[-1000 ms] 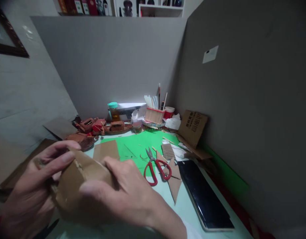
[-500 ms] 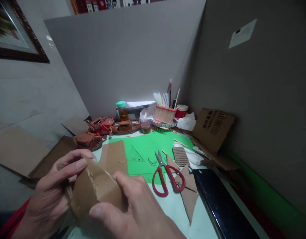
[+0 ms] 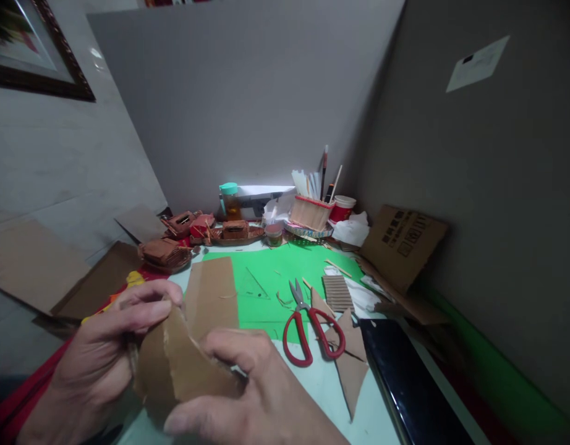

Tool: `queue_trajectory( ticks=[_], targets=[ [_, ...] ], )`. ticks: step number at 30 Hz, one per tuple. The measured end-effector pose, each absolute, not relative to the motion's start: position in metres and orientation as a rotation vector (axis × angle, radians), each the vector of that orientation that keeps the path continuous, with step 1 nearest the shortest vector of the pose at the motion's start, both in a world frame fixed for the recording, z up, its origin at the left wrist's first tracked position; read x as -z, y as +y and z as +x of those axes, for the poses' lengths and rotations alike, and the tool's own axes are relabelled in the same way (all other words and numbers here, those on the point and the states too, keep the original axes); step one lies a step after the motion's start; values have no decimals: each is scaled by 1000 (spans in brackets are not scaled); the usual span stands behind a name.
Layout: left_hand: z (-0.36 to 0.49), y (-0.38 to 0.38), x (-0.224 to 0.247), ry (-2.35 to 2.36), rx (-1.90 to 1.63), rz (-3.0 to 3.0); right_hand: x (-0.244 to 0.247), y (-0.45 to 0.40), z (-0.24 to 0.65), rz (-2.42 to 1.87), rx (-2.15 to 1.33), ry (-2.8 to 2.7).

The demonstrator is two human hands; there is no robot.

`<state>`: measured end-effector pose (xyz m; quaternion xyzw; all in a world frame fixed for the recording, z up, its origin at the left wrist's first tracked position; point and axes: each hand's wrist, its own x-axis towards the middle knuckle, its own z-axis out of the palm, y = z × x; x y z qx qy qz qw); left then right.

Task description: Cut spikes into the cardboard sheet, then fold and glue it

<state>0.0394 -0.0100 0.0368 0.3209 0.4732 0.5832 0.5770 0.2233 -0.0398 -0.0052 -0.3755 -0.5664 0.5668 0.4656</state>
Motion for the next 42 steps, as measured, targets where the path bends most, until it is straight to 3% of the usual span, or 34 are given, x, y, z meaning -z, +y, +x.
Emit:
queue_trajectory(
  ticks=[6, 18, 23, 29, 33, 42],
  targets=[
    [42, -9, -37, 990, -1351, 811, -15, -35, 220, -968, -1438, -1511],
    [44, -9, -32, 875, -1337, 890, -5, -33, 217, -938, -1407, -1493],
    [47, 4, -23, 1043, -1658, 1033, -16, -35, 215, -1031, -1339, -1393],
    [50, -4, -19, 1284, -1924, 1377, -5, -33, 209, -1171, -950, -1355],
    [56, -16, -16, 1402, -1788, 1744, -4, -34, 211, -1164, -842, -1314],
    [54, -17, -12, 1332, -1377, 1787, -13, -32, 219, -884, -1211, -1219]
  ],
)
